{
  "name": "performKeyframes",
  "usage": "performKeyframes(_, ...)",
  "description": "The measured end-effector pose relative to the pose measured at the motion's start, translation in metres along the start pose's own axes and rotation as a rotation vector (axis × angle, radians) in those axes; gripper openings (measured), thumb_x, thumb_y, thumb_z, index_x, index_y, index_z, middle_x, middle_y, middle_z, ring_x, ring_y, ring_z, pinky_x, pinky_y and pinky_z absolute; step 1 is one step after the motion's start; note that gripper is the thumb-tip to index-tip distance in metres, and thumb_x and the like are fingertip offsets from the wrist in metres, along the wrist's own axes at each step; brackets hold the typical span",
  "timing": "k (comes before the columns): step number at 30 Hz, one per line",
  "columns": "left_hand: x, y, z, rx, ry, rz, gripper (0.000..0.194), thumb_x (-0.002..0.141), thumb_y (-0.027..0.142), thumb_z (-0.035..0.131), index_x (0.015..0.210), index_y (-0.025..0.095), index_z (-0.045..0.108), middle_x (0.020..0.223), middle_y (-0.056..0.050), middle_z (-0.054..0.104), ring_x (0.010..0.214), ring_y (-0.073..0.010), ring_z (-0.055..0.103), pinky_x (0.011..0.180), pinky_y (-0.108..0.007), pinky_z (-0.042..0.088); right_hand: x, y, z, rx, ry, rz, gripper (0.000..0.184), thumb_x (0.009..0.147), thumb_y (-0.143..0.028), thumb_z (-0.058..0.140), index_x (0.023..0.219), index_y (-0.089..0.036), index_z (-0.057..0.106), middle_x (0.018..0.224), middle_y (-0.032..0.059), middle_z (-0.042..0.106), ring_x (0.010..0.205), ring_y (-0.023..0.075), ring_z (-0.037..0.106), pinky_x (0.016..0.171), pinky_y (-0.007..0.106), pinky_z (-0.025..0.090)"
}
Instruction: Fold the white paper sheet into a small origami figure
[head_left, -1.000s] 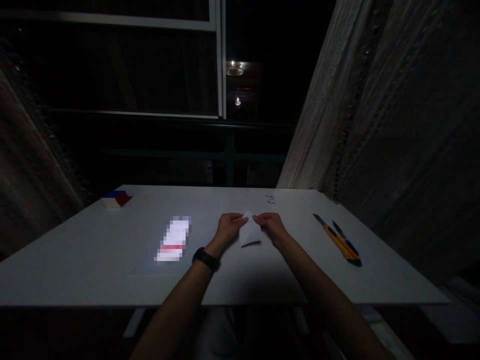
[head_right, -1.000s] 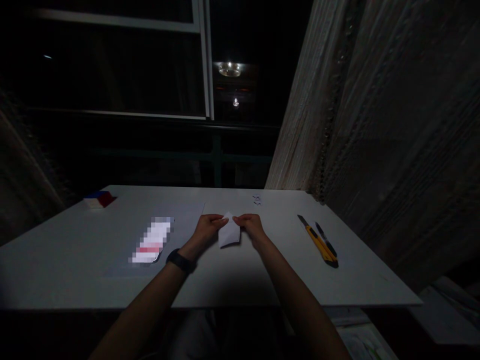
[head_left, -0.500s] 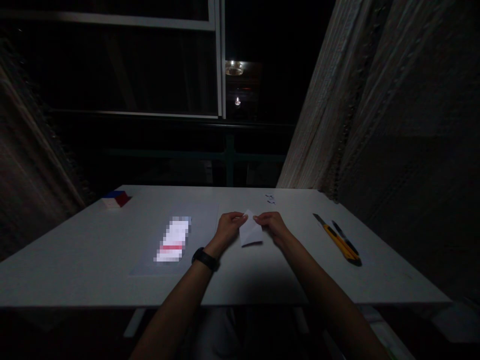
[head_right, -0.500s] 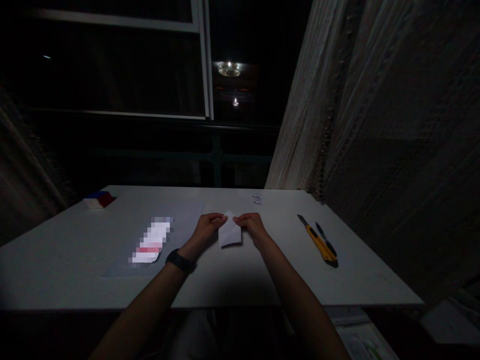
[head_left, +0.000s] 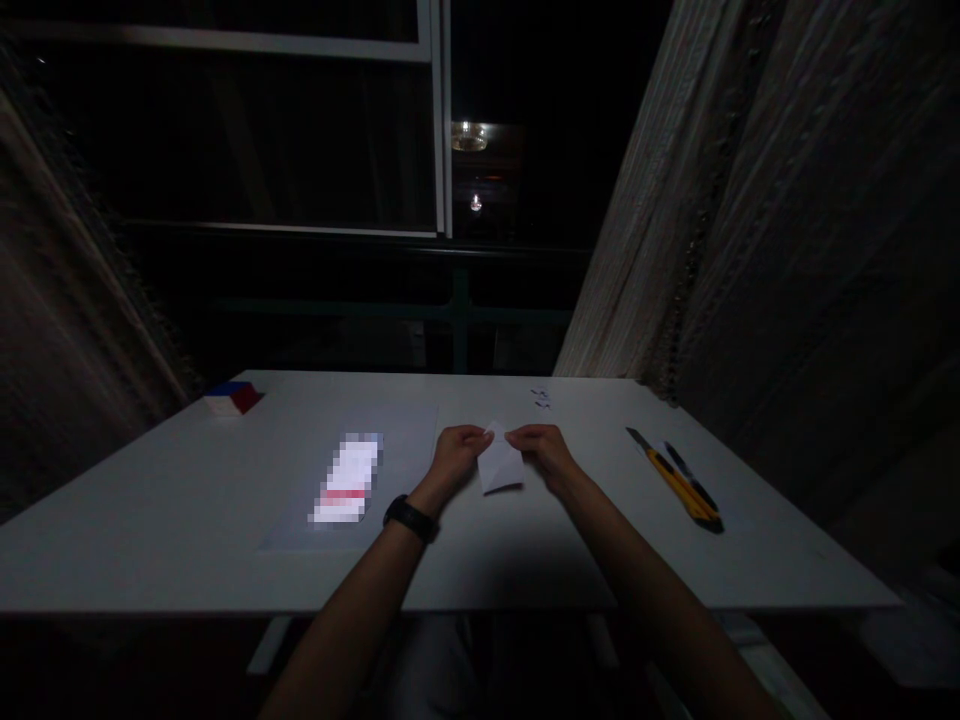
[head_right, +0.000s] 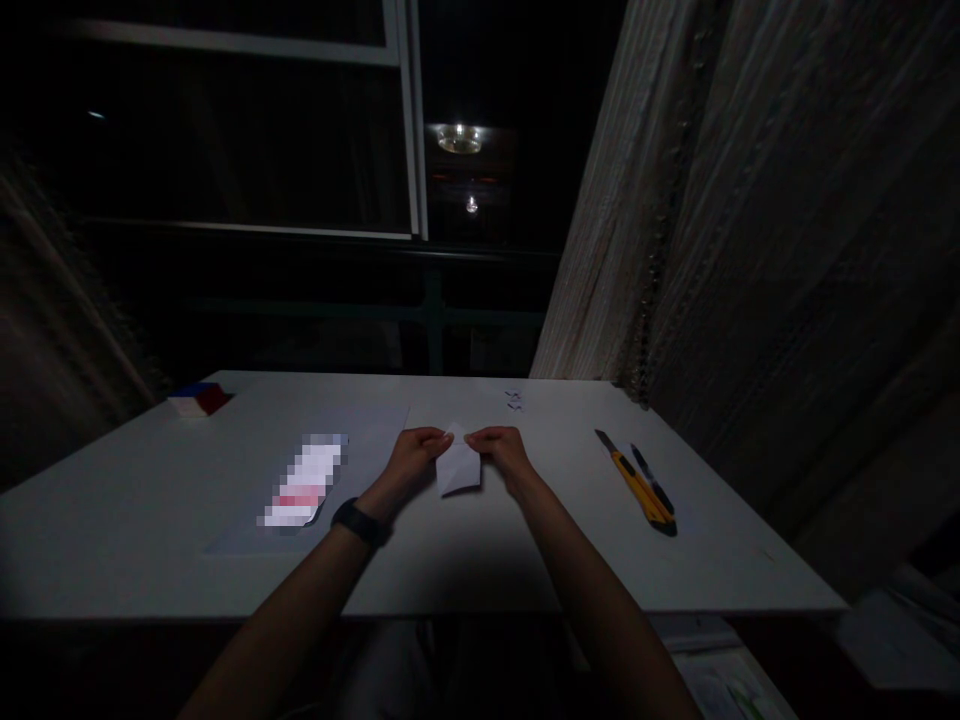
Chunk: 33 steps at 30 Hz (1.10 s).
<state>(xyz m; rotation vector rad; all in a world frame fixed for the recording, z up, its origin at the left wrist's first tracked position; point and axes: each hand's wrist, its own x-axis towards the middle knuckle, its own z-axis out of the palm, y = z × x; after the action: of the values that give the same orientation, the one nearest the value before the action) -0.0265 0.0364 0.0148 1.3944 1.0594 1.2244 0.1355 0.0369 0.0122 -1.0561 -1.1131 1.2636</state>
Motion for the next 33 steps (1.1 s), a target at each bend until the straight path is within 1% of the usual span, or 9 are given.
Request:
performKeyframes(4, 0.001, -0.002, -0.001, 0.060, -0.015, 0.009, 0.034, 0.059, 0.045, 0.067, 0.062, 0.011, 0.064, 0.056, -0.002, 0.058, 0.052, -0.0117, 0.049, 0.050, -0.023, 0.034, 0.001, 0.002, 0.000, 0.001, -0.004, -0.003, 0.027, 0.042, -0.032, 0.079, 0.059, -0.014, 0.068, 0.057, 0.0024, 0.063, 0.055, 0.0134, 0.054, 0.057, 0.027, 0.040)
performKeyframes(9, 0.002, -0.006, -0.002, 0.133, -0.066, 0.008, 0.034, 0.060, 0.045, 0.065, 0.057, 0.011, 0.062, 0.052, 0.000, 0.053, 0.049, -0.0099, 0.043, 0.047, -0.022, 0.029, 0.001, 0.006, 0.004, -0.038, 0.007, -0.035, 0.030, 0.046, -0.039, 0.077, 0.055, -0.014, 0.065, 0.053, 0.0009, 0.060, 0.050, 0.0112, 0.050, 0.053, 0.026, 0.037)
performKeyframes(12, 0.001, -0.006, -0.002, 0.166, -0.092, 0.007, 0.032, 0.060, 0.042, 0.065, 0.054, 0.011, 0.059, 0.049, 0.001, 0.049, 0.048, -0.0090, 0.040, 0.046, -0.022, 0.027, 0.002, 0.009, 0.007, -0.141, 0.047, -0.099, 0.032, 0.049, -0.043, 0.074, 0.052, -0.014, 0.061, 0.048, 0.0001, 0.057, 0.047, 0.0107, 0.047, 0.050, 0.025, 0.036)
performKeyframes(17, -0.001, -0.003, -0.001, 0.155, -0.105, -0.001, 0.035, 0.060, 0.045, 0.064, 0.053, 0.011, 0.056, 0.049, 0.003, 0.043, 0.048, -0.0078, 0.035, 0.046, -0.021, 0.025, 0.004, 0.014, 0.006, -0.339, 0.123, -0.284, 0.030, 0.058, -0.043, 0.068, 0.052, -0.016, 0.057, 0.047, -0.0008, 0.054, 0.046, 0.0114, 0.047, 0.046, 0.024, 0.035)
performKeyframes(20, -0.002, -0.003, 0.000, 0.152, -0.116, -0.006, 0.035, 0.060, 0.045, 0.064, 0.055, 0.011, 0.057, 0.050, 0.003, 0.043, 0.049, -0.0076, 0.035, 0.047, -0.021, 0.025, 0.003, 0.013, 0.005, -0.342, 0.085, -0.314, 0.026, 0.060, -0.040, 0.067, 0.057, -0.016, 0.060, 0.052, 0.0001, 0.058, 0.050, 0.0126, 0.050, 0.050, 0.024, 0.037)
performKeyframes(23, -0.003, -0.005, 0.001, 0.193, -0.158, 0.007, 0.035, 0.061, 0.045, 0.064, 0.054, 0.011, 0.056, 0.049, 0.004, 0.040, 0.048, -0.0069, 0.032, 0.047, -0.021, 0.024, 0.002, 0.012, 0.006, -0.345, 0.050, -0.341, 0.022, 0.062, -0.038, 0.066, 0.062, -0.016, 0.061, 0.057, 0.0010, 0.061, 0.055, 0.0138, 0.053, 0.054, 0.025, 0.040)
performKeyframes(26, -0.003, -0.006, 0.002, 0.230, -0.190, 0.026, 0.035, 0.060, 0.045, 0.064, 0.053, 0.011, 0.055, 0.048, 0.005, 0.038, 0.047, -0.0065, 0.029, 0.046, -0.021, 0.022, 0.002, 0.014, 0.007, -0.404, 0.087, -0.361, 0.022, 0.063, -0.038, 0.064, 0.058, -0.016, 0.059, 0.053, 0.0003, 0.059, 0.052, 0.0135, 0.051, 0.052, 0.025, 0.038)
performKeyframes(30, -0.002, -0.007, 0.003, 0.245, -0.178, 0.030, 0.036, 0.061, 0.045, 0.063, 0.053, 0.011, 0.056, 0.049, 0.004, 0.039, 0.048, -0.0070, 0.031, 0.046, -0.021, 0.023, 0.004, 0.019, 0.008, -0.457, 0.157, -0.396, 0.023, 0.065, -0.037, 0.063, 0.056, -0.017, 0.058, 0.052, -0.0004, 0.057, 0.052, 0.0132, 0.050, 0.052, 0.025, 0.036)
performKeyframes(33, -0.002, -0.007, 0.004, 0.264, -0.169, 0.033, 0.036, 0.061, 0.045, 0.063, 0.053, 0.011, 0.057, 0.049, 0.004, 0.040, 0.047, -0.0071, 0.032, 0.046, -0.021, 0.023, 0.005, 0.021, 0.008, -0.448, 0.202, -0.368, 0.024, 0.064, -0.037, 0.063, 0.054, -0.017, 0.058, 0.050, -0.0012, 0.055, 0.051, 0.0128, 0.049, 0.051, 0.025, 0.035)
